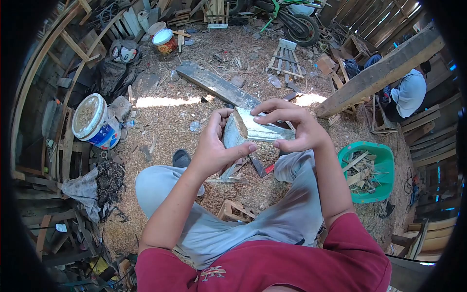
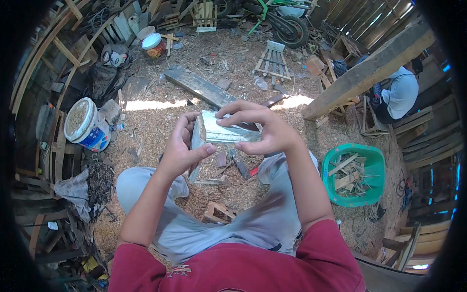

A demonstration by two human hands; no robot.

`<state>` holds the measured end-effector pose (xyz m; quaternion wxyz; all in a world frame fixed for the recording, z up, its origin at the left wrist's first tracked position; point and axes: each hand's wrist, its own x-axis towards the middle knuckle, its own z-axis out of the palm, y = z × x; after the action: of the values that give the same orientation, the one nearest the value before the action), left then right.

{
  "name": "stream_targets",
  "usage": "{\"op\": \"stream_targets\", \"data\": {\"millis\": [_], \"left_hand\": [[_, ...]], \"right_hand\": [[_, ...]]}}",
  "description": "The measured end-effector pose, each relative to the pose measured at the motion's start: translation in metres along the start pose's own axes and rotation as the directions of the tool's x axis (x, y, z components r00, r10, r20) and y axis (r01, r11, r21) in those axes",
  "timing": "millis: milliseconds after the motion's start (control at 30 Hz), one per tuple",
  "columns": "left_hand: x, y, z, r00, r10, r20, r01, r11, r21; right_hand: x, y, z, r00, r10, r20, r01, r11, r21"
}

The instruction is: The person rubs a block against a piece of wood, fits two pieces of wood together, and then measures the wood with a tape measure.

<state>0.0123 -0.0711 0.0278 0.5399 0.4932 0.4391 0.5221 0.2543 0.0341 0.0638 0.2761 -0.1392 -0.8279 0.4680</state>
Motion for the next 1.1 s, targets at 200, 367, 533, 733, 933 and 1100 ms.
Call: {"op": "stream_targets", "data": {"millis": [200, 367, 533, 733, 933, 1100], "left_hand": [[0.0005, -0.0018, 0.0009, 1.000, 0.031, 0.000, -0.031, 0.999, 0.033], [0.0010, -0.0014, 0.0018, 0.999, 0.035, 0.002, -0.035, 0.998, 0.050], [0.0010, -0.0002, 0.0021, 0.999, 0.047, 0.007, -0.048, 0.997, 0.053], [0.0011, -0.0005, 0.0012, 0.999, 0.045, 0.011, -0.045, 0.998, 0.049], [0.0014, -0.0028, 0.0005, 0.999, 0.050, 0.010, -0.050, 0.997, 0.057], [0.0006, -0.0004, 0.0014, 0.999, 0.046, 0.005, -0.046, 0.997, 0.056]], "right_hand": [[-0.0009, -0.0035, -0.0022, 1.000, -0.010, 0.007, 0.010, 1.000, -0.009], [-0.0019, -0.0034, -0.0025, 1.000, -0.019, 0.003, 0.019, 1.000, -0.003], [-0.0028, -0.0027, -0.0022, 1.000, -0.009, -0.007, 0.009, 1.000, -0.017], [-0.0028, -0.0019, -0.0035, 0.999, -0.036, 0.010, 0.036, 0.999, -0.007], [-0.0035, -0.0064, 0.0004, 1.000, 0.024, -0.020, -0.023, 1.000, 0.019], [-0.0035, -0.0032, 0.0003, 1.000, 0.014, -0.020, -0.014, 1.000, -0.008]]}}
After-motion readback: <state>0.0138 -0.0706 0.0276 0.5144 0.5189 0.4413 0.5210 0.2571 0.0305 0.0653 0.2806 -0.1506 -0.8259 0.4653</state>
